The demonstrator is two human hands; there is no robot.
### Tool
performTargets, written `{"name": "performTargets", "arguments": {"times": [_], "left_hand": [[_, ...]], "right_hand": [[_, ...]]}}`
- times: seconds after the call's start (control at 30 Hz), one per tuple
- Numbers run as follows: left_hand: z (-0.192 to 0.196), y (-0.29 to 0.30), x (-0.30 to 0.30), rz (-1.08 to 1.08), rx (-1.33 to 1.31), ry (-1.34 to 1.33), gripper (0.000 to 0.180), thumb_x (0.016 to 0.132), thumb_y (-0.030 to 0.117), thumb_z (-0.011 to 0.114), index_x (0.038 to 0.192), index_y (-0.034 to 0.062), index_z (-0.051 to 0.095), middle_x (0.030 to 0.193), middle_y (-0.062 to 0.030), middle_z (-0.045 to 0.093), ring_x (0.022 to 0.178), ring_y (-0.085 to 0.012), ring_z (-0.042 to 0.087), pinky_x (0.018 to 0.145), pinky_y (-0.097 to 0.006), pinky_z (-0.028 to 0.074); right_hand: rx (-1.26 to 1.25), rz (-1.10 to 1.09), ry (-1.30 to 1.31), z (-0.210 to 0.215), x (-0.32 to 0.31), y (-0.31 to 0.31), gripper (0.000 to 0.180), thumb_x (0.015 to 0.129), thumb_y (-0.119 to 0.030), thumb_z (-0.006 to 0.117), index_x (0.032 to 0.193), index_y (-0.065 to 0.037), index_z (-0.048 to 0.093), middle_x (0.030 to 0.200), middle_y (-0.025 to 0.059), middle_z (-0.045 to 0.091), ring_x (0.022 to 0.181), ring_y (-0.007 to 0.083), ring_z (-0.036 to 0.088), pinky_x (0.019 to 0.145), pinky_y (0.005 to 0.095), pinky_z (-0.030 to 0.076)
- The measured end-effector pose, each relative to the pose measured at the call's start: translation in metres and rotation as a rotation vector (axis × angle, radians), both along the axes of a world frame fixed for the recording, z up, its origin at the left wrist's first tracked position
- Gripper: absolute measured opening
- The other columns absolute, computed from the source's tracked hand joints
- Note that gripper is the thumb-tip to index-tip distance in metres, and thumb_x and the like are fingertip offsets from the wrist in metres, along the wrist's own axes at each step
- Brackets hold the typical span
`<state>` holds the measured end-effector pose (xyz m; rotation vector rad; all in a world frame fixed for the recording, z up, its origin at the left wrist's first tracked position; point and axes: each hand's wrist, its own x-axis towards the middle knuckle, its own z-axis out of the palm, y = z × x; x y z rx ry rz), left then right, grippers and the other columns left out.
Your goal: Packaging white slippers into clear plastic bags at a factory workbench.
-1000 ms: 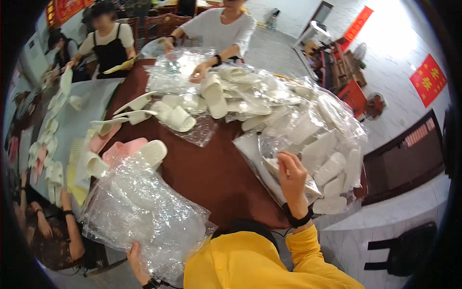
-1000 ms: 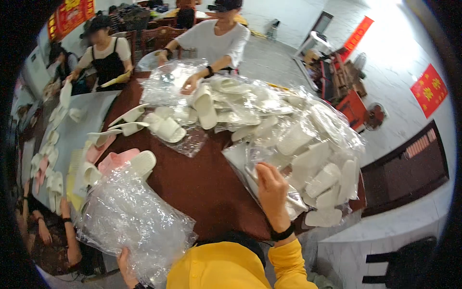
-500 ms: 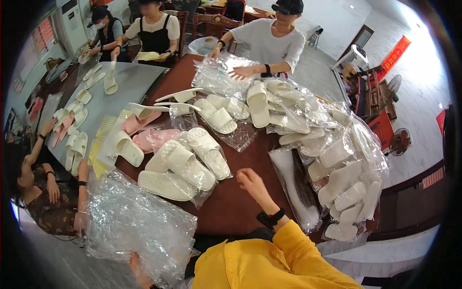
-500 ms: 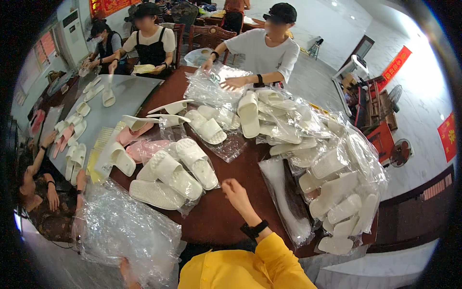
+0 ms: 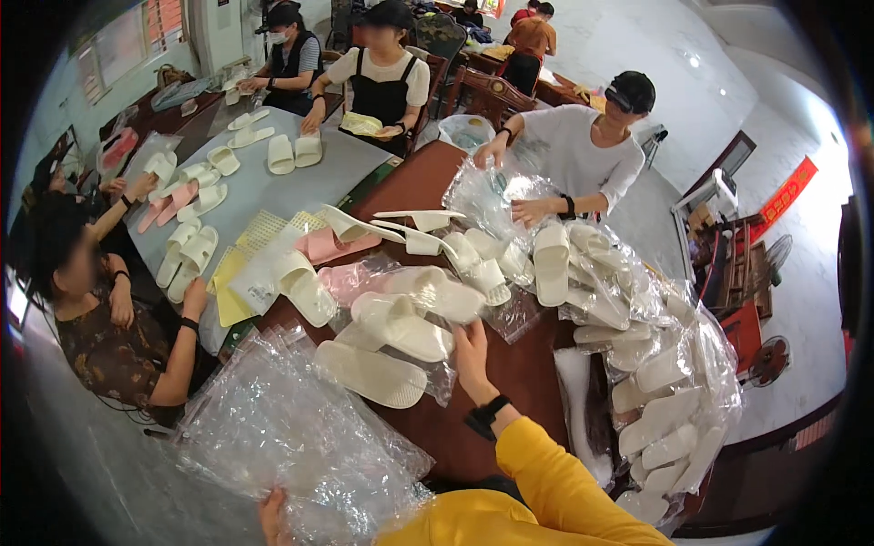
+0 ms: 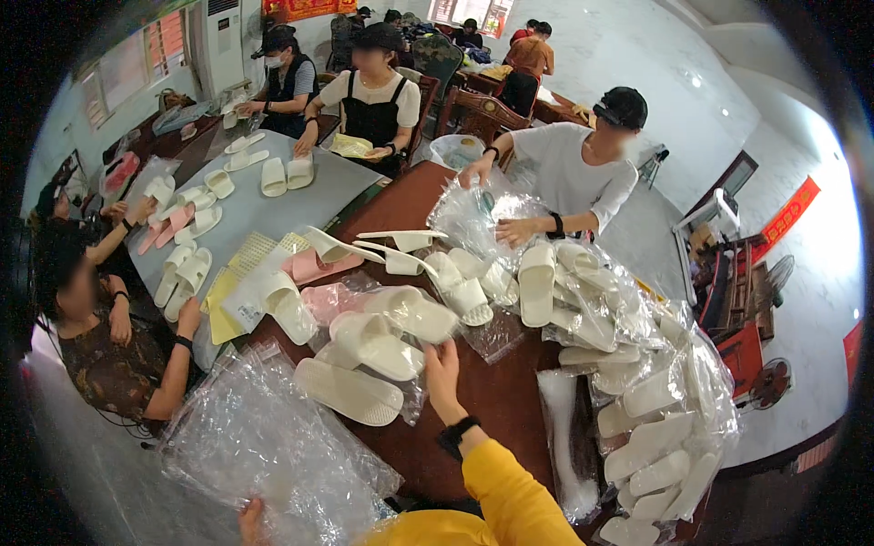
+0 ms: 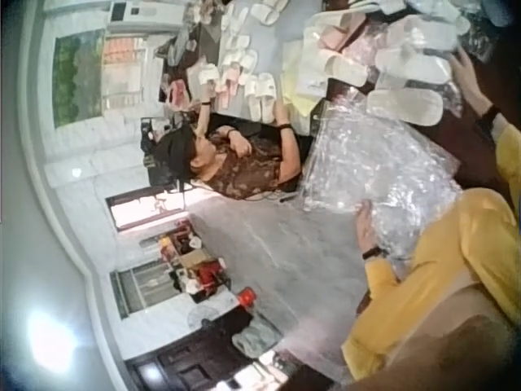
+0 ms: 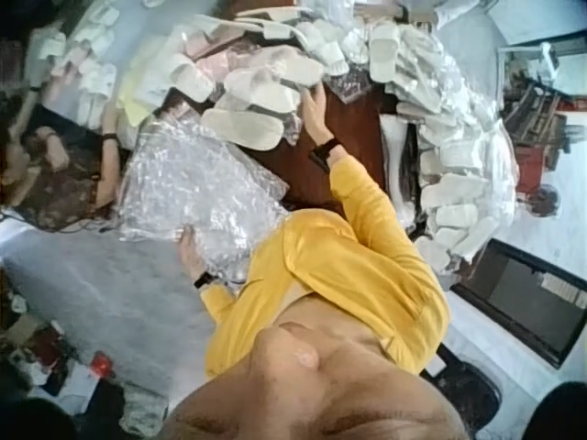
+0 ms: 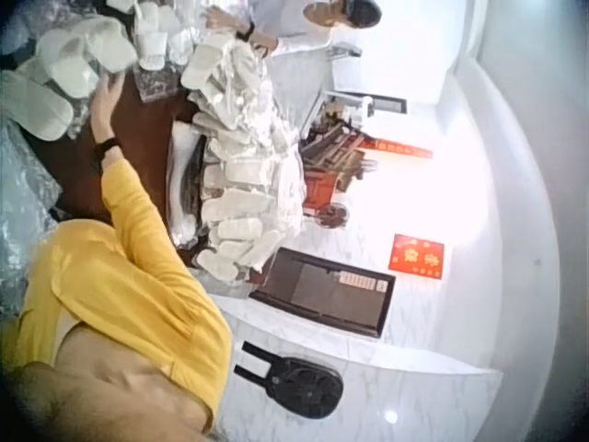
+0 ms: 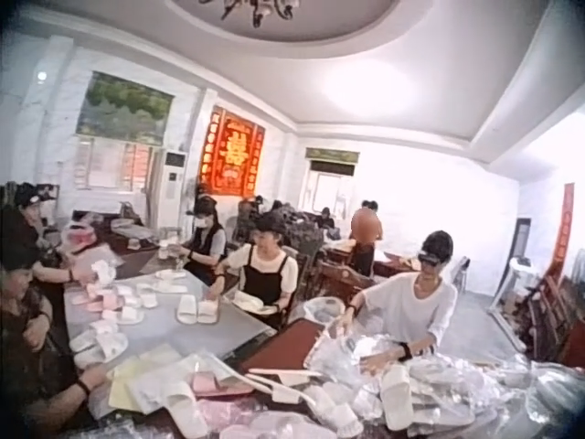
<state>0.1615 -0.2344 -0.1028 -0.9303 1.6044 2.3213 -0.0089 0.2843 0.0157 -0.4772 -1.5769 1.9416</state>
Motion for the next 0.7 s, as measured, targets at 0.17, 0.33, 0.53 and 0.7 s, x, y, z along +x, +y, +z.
{"name": "performTargets", "arguments": {"times": [0.17,0.33,0.53,0.7], "left_hand": [[0.076,0.024,-0.014,-0.453,-0.457,0.266,0.049,0.095,0.017,0.058,0.137,-0.0052,0.046,0.134,-0.0177,0.052,0.122,-0.0260,0.052,0.104,-0.038,0.040],[0.093,0.036,-0.036,-0.257,-0.357,0.312,0.035,0.092,0.013,0.059,0.122,-0.0050,0.057,0.121,-0.0144,0.058,0.112,-0.0236,0.055,0.095,-0.037,0.044],[0.156,0.079,-0.101,-0.103,-0.188,0.075,0.025,0.087,0.011,0.065,0.108,0.0003,0.061,0.092,-0.0080,0.065,0.085,-0.0175,0.063,0.075,-0.031,0.051],[0.236,0.184,-0.161,-0.309,0.327,0.094,0.028,0.087,0.006,0.063,0.113,-0.0017,0.058,0.095,-0.0068,0.064,0.083,-0.0167,0.064,0.072,-0.030,0.052]], "right_hand": [[0.454,0.087,-0.123,0.125,-0.111,-0.008,0.021,0.097,-0.018,0.054,0.100,0.002,0.057,0.079,0.0019,0.056,0.070,0.0110,0.050,0.062,0.0288,0.042],[0.356,0.305,0.296,0.269,-0.148,-0.041,0.022,0.099,-0.020,0.052,0.105,-0.001,0.063,0.071,-0.0046,0.048,0.062,0.0022,0.038,0.053,0.0197,0.031],[0.528,0.243,0.426,0.317,-0.139,-0.035,0.021,0.099,-0.017,0.053,0.109,-0.003,0.064,0.076,-0.0067,0.050,0.063,0.0010,0.038,0.054,0.0186,0.031],[1.226,0.112,0.611,0.400,-0.019,-0.021,0.020,0.093,-0.009,0.055,0.108,-0.002,0.065,0.108,0.0060,0.064,0.088,0.0093,0.054,0.073,0.0222,0.046]]}}
